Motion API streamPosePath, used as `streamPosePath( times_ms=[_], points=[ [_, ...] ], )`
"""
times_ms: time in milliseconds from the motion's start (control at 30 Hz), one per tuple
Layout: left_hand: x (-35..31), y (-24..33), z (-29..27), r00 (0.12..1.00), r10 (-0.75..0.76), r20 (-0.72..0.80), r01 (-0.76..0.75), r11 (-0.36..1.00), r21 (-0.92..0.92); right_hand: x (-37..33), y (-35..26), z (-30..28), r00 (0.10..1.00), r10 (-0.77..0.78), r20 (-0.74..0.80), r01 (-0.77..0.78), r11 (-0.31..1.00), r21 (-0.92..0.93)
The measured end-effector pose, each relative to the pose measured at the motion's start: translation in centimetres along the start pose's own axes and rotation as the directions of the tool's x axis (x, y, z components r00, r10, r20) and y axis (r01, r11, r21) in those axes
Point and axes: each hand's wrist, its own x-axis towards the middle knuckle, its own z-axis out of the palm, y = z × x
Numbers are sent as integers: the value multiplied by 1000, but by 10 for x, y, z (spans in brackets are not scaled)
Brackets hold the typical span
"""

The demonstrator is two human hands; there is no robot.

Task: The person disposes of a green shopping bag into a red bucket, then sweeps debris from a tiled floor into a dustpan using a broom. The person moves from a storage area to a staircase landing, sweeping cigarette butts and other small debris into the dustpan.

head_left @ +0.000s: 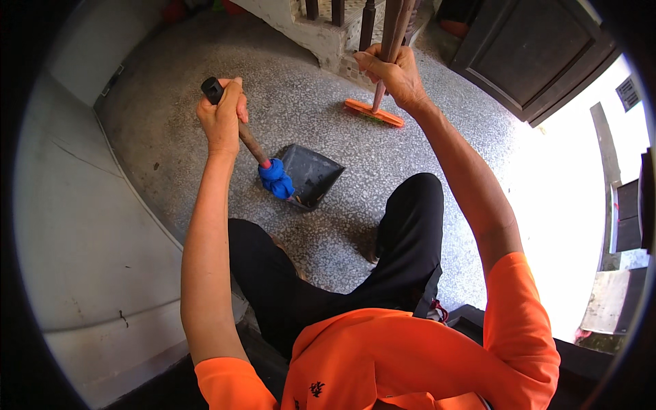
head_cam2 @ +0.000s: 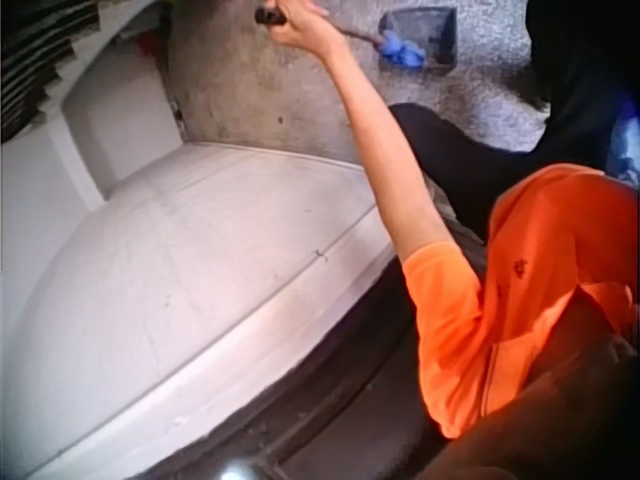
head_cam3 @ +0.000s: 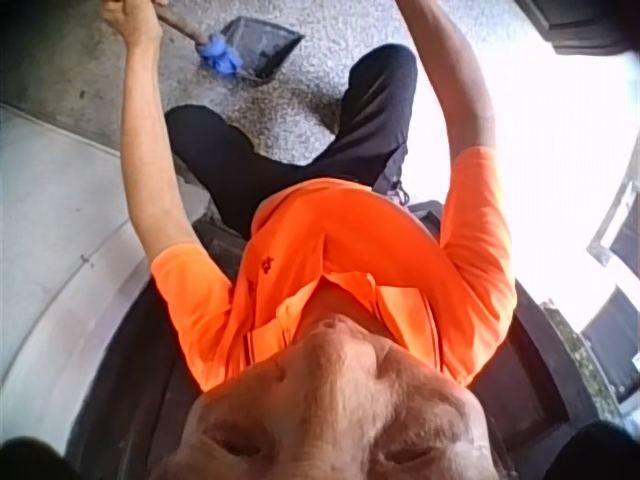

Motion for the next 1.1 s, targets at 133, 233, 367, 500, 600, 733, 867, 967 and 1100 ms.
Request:
streamPosePath(
  times_ms=[133,233,367,500,600,733,867,967,1100],
  points=[
    [-1,-1,-2,1000,-13,-19,13,1000,-16,-3,2,0,999,-18,30,19,999,-30],
    [-2,0,0,999,-23,-33,22,1000,-16,-9,-4,2,1000,-17,13,17,999,-47],
    [-1,-1,2,999,-17,-29,17,1000,-9,-8,5,2,999,-36,-23,35,999,-25],
    [-1,-1,2,1000,-14,-27,14,1000,-8,-7,2,1,999,-28,-22,27,999,-36],
    [0,-2,0,1000,-9,-21,9,1000,-1,-10,-3,3,999,-34,-2,34,999,-18],
    [0,-3,1,1000,-3,-21,3,1000,10,-16,-6,6,999,-28,-20,29,998,57],
    [1,-3,1,1000,3,-26,-3,999,32,-21,-13,6,1000,6,-9,-4,992,129],
    [2,-3,2,1000,3,-18,-2,1000,23,-27,-21,5,1000,5,-27,0,983,185],
    [2,-3,1,1000,12,-20,-11,1000,25,-32,-51,2,1000,2,-2,-1,969,249]
  ],
)
